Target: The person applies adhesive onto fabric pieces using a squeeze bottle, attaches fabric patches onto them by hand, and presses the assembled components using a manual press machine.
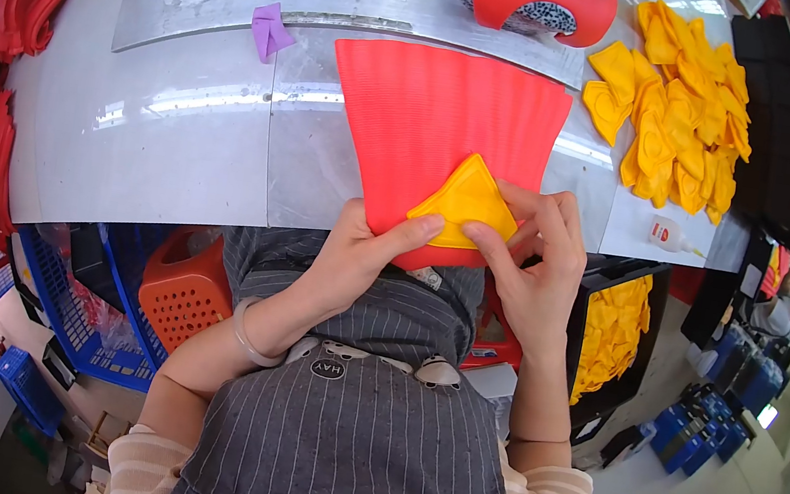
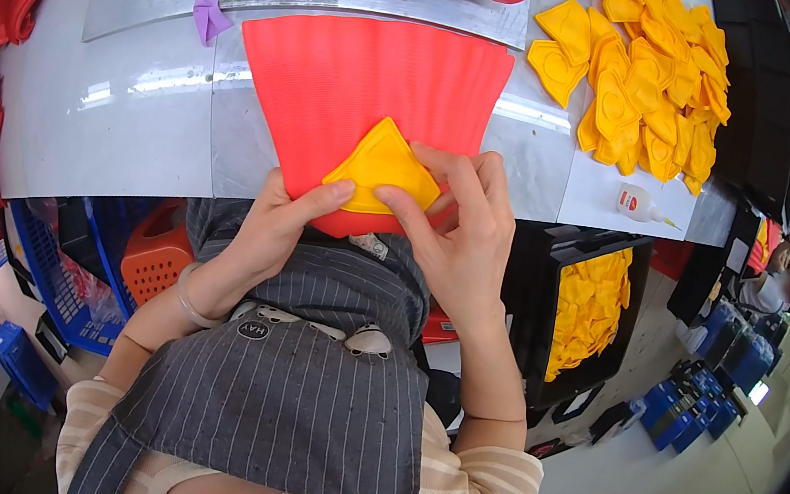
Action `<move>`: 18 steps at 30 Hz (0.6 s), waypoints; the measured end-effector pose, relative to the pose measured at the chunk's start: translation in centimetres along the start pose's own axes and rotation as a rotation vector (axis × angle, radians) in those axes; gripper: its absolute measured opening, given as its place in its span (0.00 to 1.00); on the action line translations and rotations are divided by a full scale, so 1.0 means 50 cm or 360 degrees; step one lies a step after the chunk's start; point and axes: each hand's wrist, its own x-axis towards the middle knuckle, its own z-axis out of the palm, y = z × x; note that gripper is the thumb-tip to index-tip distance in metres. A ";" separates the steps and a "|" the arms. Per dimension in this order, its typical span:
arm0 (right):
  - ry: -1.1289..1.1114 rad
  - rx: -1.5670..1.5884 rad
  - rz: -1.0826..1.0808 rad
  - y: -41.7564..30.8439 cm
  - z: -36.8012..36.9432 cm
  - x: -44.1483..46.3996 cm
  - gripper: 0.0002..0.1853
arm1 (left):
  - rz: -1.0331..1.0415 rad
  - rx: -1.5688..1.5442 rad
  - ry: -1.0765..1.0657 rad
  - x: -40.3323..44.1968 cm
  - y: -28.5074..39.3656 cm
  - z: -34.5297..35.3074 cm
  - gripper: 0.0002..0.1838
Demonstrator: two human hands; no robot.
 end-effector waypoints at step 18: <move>-0.0163 0.1413 0.0238 0.042 -0.025 -0.035 0.30 | 0.0191 0.0145 -0.0041 -0.020 0.005 0.039 0.16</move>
